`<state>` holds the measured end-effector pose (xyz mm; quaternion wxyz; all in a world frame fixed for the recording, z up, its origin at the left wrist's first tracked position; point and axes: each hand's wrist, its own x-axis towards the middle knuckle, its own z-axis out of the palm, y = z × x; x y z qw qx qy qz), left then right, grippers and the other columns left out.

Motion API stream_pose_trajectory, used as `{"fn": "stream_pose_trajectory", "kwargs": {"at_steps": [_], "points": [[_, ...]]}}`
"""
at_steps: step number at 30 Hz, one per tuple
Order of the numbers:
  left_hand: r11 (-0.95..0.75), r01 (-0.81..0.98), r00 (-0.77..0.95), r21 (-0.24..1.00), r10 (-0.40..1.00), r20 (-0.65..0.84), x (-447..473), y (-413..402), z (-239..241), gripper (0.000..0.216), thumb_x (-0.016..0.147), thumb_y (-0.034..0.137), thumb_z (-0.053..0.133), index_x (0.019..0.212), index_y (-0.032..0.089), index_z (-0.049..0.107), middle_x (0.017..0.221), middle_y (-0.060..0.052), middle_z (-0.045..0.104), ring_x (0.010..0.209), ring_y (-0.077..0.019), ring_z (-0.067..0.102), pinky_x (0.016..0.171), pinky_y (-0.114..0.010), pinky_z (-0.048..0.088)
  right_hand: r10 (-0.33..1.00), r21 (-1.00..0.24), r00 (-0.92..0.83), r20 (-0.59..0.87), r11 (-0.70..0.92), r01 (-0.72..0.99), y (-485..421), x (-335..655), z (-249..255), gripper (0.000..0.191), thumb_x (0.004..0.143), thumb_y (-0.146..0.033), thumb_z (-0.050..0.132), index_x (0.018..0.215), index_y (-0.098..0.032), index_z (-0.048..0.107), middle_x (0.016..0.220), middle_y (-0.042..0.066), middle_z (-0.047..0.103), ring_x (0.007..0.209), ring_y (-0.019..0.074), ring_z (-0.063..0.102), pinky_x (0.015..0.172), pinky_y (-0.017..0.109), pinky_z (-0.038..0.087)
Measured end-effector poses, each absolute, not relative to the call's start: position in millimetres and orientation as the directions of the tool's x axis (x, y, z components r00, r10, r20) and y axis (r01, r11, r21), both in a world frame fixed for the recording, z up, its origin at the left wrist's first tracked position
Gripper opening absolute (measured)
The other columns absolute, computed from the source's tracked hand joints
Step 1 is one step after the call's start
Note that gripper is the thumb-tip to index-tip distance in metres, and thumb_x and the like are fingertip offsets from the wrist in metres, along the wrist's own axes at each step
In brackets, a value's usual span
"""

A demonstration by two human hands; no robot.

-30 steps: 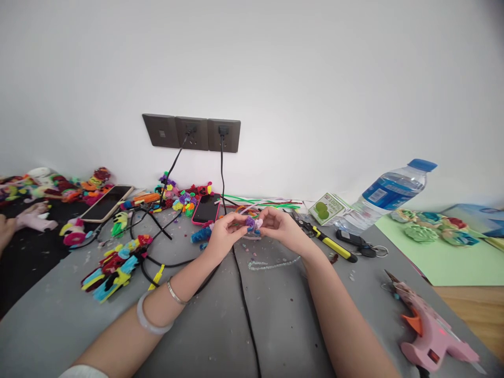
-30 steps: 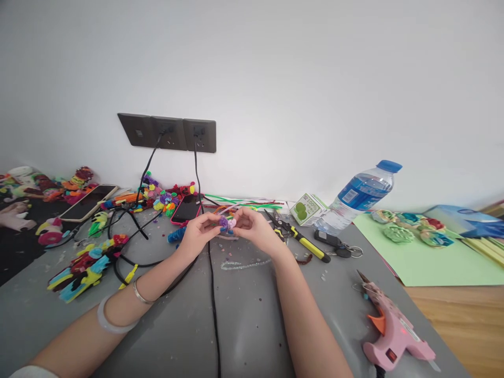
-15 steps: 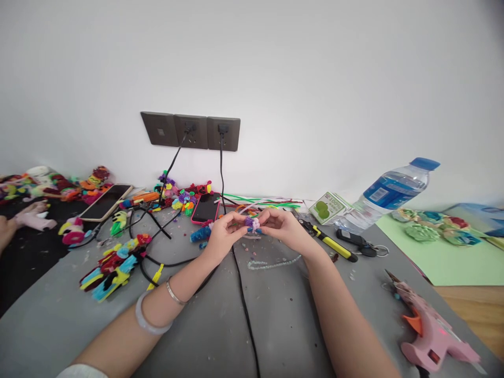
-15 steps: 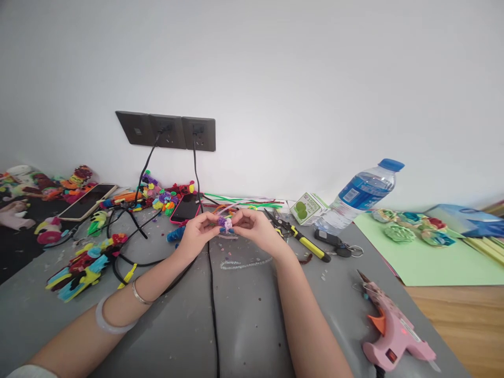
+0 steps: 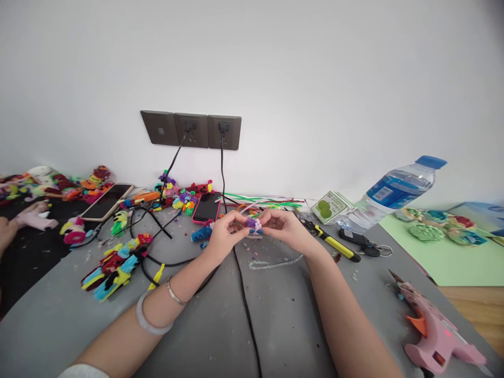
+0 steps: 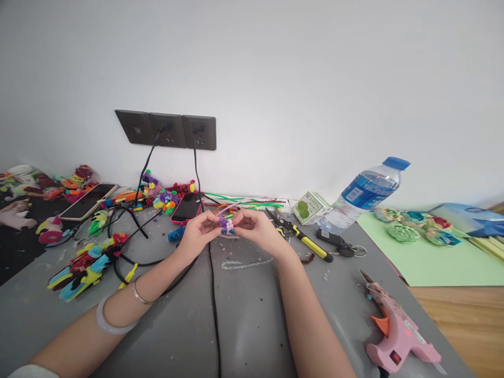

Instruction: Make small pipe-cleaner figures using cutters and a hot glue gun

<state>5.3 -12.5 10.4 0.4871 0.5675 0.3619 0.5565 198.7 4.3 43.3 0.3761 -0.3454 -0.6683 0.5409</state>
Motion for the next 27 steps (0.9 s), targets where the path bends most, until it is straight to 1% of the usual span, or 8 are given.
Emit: {"fn": "stream_pose_trajectory", "kwargs": {"at_steps": [7,12,15,19,21,23,25,27], "points": [[-0.250,-0.131,0.170,0.960,0.948,0.270,4.8,-13.1,13.2,0.023,0.068,0.029,0.080,0.078,0.015,0.064,0.082,-0.002,0.060,0.081,-0.0161,0.061,0.076,-0.028,0.054,0.859,-0.982,-0.501,0.103,0.168,0.087,5.0,200.2,40.0,0.022,0.075,-0.037,0.076,0.079,-0.021,0.061,0.086,0.004,0.065,0.080,0.0186,0.061,0.075,0.034,0.051],[-0.199,-0.135,0.231,0.971,0.946,0.227,2.4,-9.1,10.7,0.025,0.069,0.031,0.079,0.084,0.016,0.064,0.088,-0.005,0.066,0.085,-0.0177,0.063,0.078,-0.029,0.054,0.845,-0.974,-0.529,0.074,0.176,0.145,-0.9,205.2,53.0,0.020,0.079,-0.033,0.071,0.092,-0.022,0.060,0.085,0.002,0.064,0.076,0.0166,0.060,0.070,0.030,0.049],[-0.176,-0.128,0.246,0.976,0.948,0.203,0.4,-6.0,9.7,0.027,0.069,0.030,0.078,0.087,0.016,0.063,0.089,-0.004,0.067,0.086,-0.0175,0.064,0.078,-0.029,0.053,0.845,-0.938,-0.531,0.056,0.228,0.263,-5.5,214.2,61.7,0.019,0.079,-0.029,0.068,0.095,-0.021,0.062,0.085,0.002,0.064,0.074,0.0155,0.059,0.068,0.028,0.048],[-0.141,-0.137,0.257,0.980,0.951,0.173,-0.6,-5.0,8.8,0.026,0.070,0.026,0.075,0.091,0.017,0.062,0.094,-0.005,0.068,0.083,-0.0152,0.063,0.074,-0.026,0.052,0.849,-0.829,-0.519,-0.101,0.217,0.516,-8.0,224.8,61.8,0.010,0.076,-0.026,0.067,0.085,-0.021,0.066,0.078,0.002,0.066,0.067,0.0160,0.057,0.059,0.027,0.045],[-0.113,-0.150,0.277,0.982,0.949,0.151,-0.2,-5.5,7.8,0.026,0.070,0.024,0.074,0.092,0.017,0.061,0.104,-0.007,0.068,0.079,-0.0136,0.063,0.071,-0.025,0.052,0.877,-0.758,-0.455,-0.155,0.190,0.624,-11.4,227.4,63.0,0.008,0.072,-0.023,0.068,0.079,-0.021,0.066,0.072,0.002,0.066,0.064,0.0169,0.057,0.056,0.027,0.044],[-0.086,-0.162,0.290,0.983,0.948,0.131,0.7,-5.7,6.3,0.027,0.070,0.023,0.074,0.092,0.017,0.059,0.108,-0.007,0.068,0.076,-0.0124,0.063,0.069,-0.025,0.052,0.926,-0.678,-0.351,-0.140,0.169,0.716,-21.1,232.3,70.0,0.008,0.068,-0.020,0.068,0.076,-0.022,0.065,0.072,0.002,0.067,0.064,0.0184,0.058,0.056,0.029,0.044],[-0.068,-0.167,0.286,0.984,0.951,0.115,1.7,-5.1,4.5,0.028,0.069,0.023,0.075,0.092,0.017,0.059,0.098,-0.005,0.069,0.075,-0.0124,0.063,0.071,-0.025,0.053,0.969,-0.611,-0.232,-0.083,0.134,0.780,-39.8,244.7,81.8,0.009,0.070,-0.023,0.066,0.079,-0.023,0.066,0.078,0.005,0.070,0.067,0.0213,0.062,0.059,0.031,0.047],[-0.064,-0.184,0.267,0.981,0.957,0.113,2.7,-4.0,3.1,0.030,0.066,0.023,0.077,0.090,0.017,0.058,0.088,-0.003,0.068,0.073,-0.0126,0.063,0.069,-0.025,0.053,0.997,-0.589,-0.069,-0.020,0.044,0.807,-67.0,267.5,92.1,0.017,0.078,-0.036,0.060,0.090,-0.025,0.066,0.085,0.008,0.073,0.071,0.0247,0.066,0.062,0.035,0.051]]}}
